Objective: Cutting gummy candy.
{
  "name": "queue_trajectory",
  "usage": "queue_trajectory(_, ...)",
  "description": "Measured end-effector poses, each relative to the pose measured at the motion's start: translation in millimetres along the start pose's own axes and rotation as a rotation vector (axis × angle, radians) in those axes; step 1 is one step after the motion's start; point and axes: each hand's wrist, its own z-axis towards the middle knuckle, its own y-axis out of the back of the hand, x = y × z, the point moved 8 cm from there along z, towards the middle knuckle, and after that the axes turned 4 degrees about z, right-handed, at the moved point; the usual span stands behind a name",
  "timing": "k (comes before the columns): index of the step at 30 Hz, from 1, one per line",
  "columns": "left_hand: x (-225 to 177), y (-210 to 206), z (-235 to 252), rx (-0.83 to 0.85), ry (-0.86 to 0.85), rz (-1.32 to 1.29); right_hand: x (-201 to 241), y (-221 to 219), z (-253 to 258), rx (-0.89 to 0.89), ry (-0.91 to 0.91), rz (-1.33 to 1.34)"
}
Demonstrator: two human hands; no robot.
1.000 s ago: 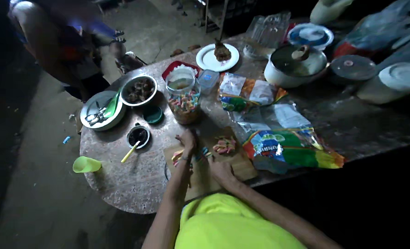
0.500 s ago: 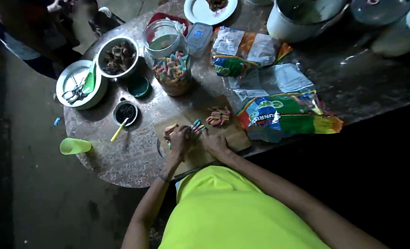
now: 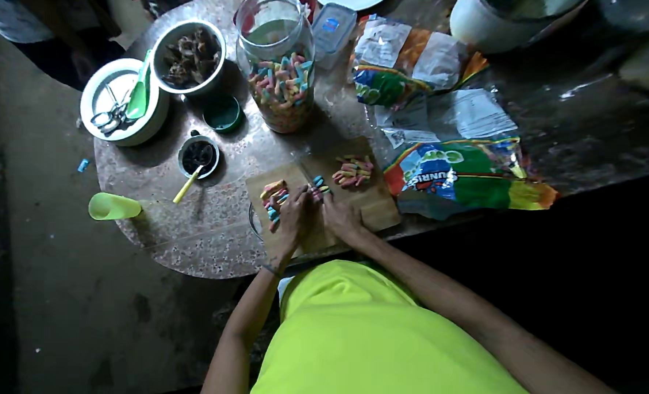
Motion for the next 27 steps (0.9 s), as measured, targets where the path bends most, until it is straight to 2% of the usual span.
queue_trajectory(5, -3.5, 4.1, -3.3, -0.017, 0.019, 0.019, 11.8, -12.2, -1.9, -0.041, -0.070, -0.123)
queue_trajectory(9, 0.6, 2.1, -4.2, -0.054, 0.016, 0.012, 10.2, -7.9, -2.7, -0.008, -0.080, -0.104)
queue_trajectory(12, -7.3, 9.2, -3.0, -0.012, 0.052, 0.005, 17.8, -11.5, -5.3, -0.021, -0.100, -0.131)
queue_trajectory(23, -8.6, 5.1, -11.5, -0.009, 0.004, 0.004, -0.9, -5.1, -8.9, -0.002, -0.053, -0.101)
queue_trajectory(27, -9.9, 7.7, -12.3, 0.028, 0.010, 0.033, -4.6, -5.5, -7.2, -0.078, -0.022, -0.031)
